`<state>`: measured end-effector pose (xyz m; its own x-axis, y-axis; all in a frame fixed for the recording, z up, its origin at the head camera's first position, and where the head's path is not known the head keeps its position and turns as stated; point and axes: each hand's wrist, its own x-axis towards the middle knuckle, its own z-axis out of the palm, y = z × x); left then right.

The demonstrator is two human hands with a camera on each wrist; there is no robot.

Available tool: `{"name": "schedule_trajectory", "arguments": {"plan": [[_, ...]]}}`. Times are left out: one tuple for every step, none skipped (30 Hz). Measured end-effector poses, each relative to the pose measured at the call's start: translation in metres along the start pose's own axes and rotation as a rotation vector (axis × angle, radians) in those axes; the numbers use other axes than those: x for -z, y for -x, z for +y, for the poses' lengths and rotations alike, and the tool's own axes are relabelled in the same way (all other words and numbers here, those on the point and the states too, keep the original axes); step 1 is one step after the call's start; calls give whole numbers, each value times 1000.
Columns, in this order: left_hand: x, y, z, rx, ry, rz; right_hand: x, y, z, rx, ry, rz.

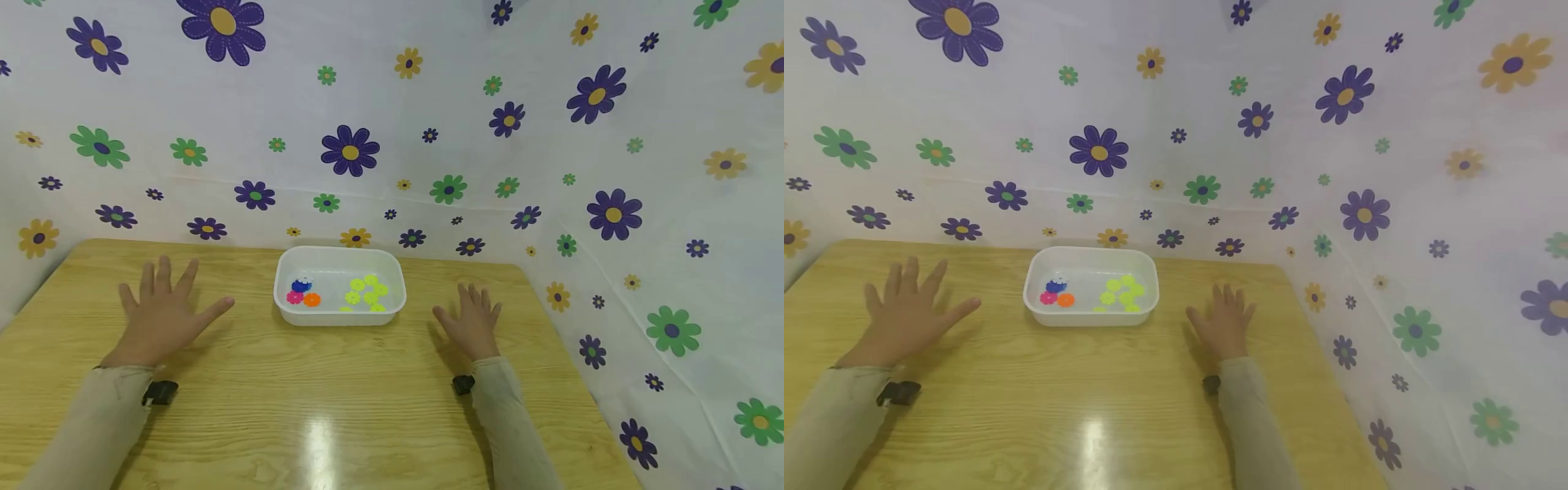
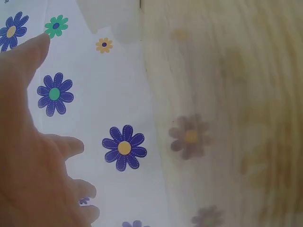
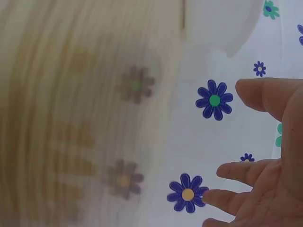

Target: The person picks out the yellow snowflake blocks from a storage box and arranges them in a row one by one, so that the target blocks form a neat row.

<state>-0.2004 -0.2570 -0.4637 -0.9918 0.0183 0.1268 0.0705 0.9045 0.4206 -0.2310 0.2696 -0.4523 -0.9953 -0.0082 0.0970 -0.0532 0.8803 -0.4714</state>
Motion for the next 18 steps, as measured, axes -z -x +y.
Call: {"name": "schedule_trajectory", "arguments": {"plan": [[0,-2,0,0,18,-13,-1,0,-1,5,-51,-9],[0,-3,0,-3,44,-27,-3,-1,-2,0,-110,-22],[0,-6,0,-3,86,-44,-5,-1,-3,-3,-164,-35],[-1,-8,1,-3,140,-62,-7,-2,-4,-11,-227,-42],[-1,-11,3,6,211,-83,-9,-2,-6,-20,-292,-50],[-1,-14,5,17,289,-104,-12,-2,-8,-38,-356,-55],[-1,-17,8,25,372,-121,-14,-3,-11,-55,-413,-60],[-2,-21,12,35,459,-140,-17,-5,-14,-70,-469,-59],[-3,-24,16,51,542,-157,-19,-7,-18,-81,-517,-56],[-5,-28,21,64,617,-172,-21,-10,-23,-92,-556,-55],[-7,-31,26,81,689,-190,-23,-12,-28,-100,-590,-58],[-9,-33,31,92,752,-209,-26,-15,-32,-113,-620,-59],[-11,-36,37,103,807,-229,-28,-17,-37,-124,-642,-64],[-13,-38,41,120,858,-248,-31,-19,-41,-134,-656,-69],[-16,-39,46,138,898,-266,-33,-20,-45,-146,-659,-72],[-18,-40,50,154,934,-282,-35,-21,-48,-154,-660,-77],[-20,-41,53,167,965,-297,-37,-22,-51,-160,-663,-78],[-22,-42,56,174,985,-310,-39,-23,-54,-165,-664,-77]]}}
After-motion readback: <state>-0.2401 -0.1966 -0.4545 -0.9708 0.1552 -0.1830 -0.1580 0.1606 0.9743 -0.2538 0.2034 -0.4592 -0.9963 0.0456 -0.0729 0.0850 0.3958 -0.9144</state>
